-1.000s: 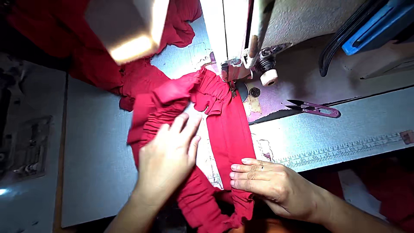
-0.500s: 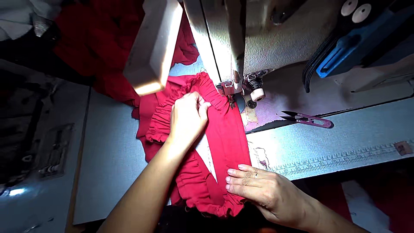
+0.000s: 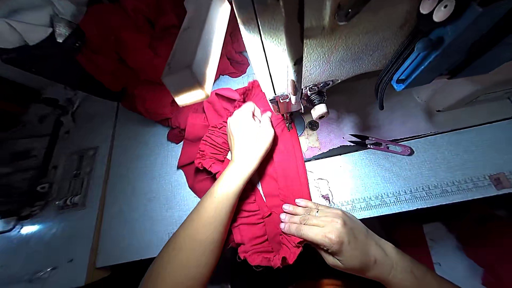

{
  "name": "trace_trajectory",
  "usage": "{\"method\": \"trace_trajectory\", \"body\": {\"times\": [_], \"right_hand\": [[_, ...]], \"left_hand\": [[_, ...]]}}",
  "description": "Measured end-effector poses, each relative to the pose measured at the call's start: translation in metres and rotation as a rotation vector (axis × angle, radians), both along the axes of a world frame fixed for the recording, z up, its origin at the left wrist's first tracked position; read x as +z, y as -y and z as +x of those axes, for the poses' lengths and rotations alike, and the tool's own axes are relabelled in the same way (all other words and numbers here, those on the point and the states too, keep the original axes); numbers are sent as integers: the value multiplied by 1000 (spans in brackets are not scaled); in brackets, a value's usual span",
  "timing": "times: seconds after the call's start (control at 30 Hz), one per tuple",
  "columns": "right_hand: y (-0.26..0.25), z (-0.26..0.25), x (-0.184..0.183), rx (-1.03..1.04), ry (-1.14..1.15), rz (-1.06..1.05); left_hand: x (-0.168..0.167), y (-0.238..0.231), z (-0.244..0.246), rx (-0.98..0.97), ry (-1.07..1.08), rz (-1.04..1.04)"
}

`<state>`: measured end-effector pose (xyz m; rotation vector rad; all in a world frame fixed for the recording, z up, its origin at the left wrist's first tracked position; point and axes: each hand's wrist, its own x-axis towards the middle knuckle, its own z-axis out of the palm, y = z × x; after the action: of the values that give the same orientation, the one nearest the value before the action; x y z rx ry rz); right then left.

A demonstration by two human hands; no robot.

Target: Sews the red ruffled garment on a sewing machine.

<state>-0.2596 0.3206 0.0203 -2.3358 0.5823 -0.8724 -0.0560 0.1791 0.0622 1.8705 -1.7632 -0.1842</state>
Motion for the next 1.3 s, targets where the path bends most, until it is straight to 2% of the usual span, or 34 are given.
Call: {"method": "trace_trajectory", "body": {"times": [0.07,0.17,0.33,0.7,0.9,1.3], "right_hand": [[-1,-1,1,3,-9,-4],[-2,-2,1,-1,-19,-18],[-4,-3,1,-26,-23,-18],[-6,-2,4,-51,2,84],[-3,-2,7,-73,27,157],[41,10,13,-151,32,218]], "left_hand": [[-4,15,6,38,83,19],[2,30,-4,122,113,165],[11,30,-18,133,220,305],[7,31,-15,87,196,260],[14,36,-15,74,200,327],[17,78,-13,67,246,313]]}}
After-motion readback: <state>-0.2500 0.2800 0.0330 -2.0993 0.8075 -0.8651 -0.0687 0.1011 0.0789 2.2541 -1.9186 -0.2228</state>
